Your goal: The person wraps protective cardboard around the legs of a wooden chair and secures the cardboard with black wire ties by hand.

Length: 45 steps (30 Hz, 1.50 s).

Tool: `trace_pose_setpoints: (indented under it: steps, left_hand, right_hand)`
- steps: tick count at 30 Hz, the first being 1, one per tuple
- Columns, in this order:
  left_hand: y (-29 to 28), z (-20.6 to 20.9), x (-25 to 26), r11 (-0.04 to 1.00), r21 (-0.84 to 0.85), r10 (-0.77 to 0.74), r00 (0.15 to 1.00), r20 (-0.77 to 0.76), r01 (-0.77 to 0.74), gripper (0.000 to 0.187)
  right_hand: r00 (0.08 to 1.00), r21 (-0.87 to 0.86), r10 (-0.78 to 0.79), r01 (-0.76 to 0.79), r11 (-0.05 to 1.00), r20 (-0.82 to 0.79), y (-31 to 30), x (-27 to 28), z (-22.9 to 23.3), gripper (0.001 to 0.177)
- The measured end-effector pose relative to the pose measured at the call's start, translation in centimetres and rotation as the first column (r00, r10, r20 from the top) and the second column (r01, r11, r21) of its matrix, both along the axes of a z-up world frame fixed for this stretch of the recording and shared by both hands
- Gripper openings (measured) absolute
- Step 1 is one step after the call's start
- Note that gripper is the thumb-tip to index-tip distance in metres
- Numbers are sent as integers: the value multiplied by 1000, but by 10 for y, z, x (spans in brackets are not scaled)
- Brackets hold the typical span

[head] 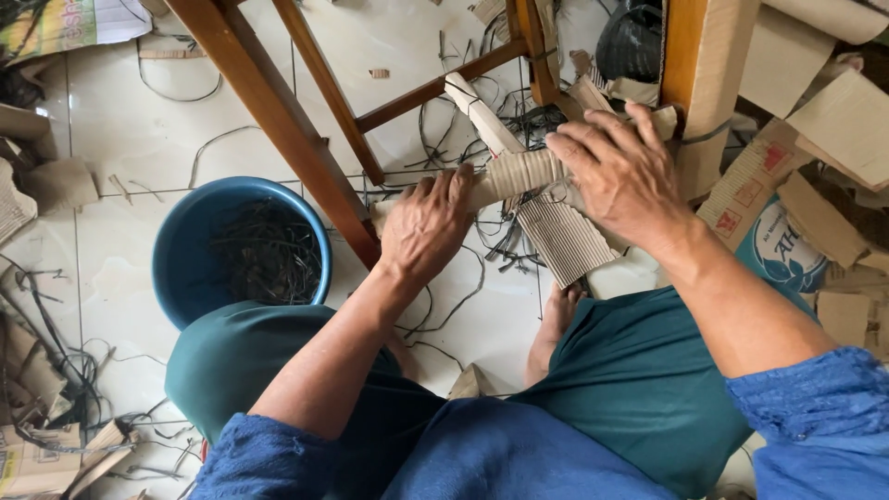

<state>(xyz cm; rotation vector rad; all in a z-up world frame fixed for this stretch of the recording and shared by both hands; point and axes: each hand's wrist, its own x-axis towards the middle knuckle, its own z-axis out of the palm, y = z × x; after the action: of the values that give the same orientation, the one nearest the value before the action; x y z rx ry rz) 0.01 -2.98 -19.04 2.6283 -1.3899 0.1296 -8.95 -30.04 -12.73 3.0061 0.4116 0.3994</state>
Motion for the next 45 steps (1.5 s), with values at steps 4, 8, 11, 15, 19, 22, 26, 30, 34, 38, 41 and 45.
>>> trace_pose_setpoints:
  steps: [4, 8, 11, 15, 19, 22, 26, 30, 34, 38, 41, 45]
  left_hand:
    - [0, 33, -5, 966, -256, 2, 990, -144, -40, 66]
    - [0, 38, -4, 838, -527, -33, 953, -302, -138, 19]
    - [1, 55, -11, 799, -565, 36, 955, -296, -205, 12]
    - [2, 65, -26, 680, -707, -95, 934, -344, -192, 6]
    - [3, 86, -39, 502, -774, -166, 836, -524, -386, 11]
    - [1, 91, -37, 327, -738, -408, 616, -674, -591, 14]
    - [-10, 84, -42, 256, -647, -762, 262, -592, -718, 12]
    - [-19, 76, -58, 252, -494, -830, 76, -552, -832, 18]
    - [-22, 57, -60, 329, -329, -830, -105, -548, -885, 29]
    - [-20, 52, -59, 329, -297, -835, -130, -534, -897, 20]
    - [-20, 64, -58, 327, -316, -830, -111, -546, -891, 13]
    - [-21, 73, -63, 346, -402, -838, -86, -539, -848, 18]
  right_hand:
    - [1000, 43, 16, -17, 999, 19, -10, 1, -3, 71]
    - [992, 170, -44, 23, 985, 118, -6, -1, 15, 101]
    - [842, 226, -48, -89, 970, 537, 1, 4, 27, 51]
    - [760, 292, -77, -152, 944, 645, 27, -17, 75, 40]
    - [722, 427, -248, -73, 901, 646, 24, -36, 62, 64]
    - [837, 603, -252, -112, 790, 486, 39, -28, 66, 69]
    - [999, 716, -13, -27, 698, 50, 59, -21, 54, 90]
    - [1000, 599, -6, 15, 800, -17, 69, -18, 54, 95]
    - [979, 673, 124, 16, 740, -159, 63, -11, 60, 93]
    - [828, 606, 75, 342, 718, -556, 55, -5, 68, 113]
    - [818, 698, 139, 371, 612, -558, 47, -3, 79, 109]
    - [725, 567, 107, 428, 704, -681, 46, 0, 84, 93]
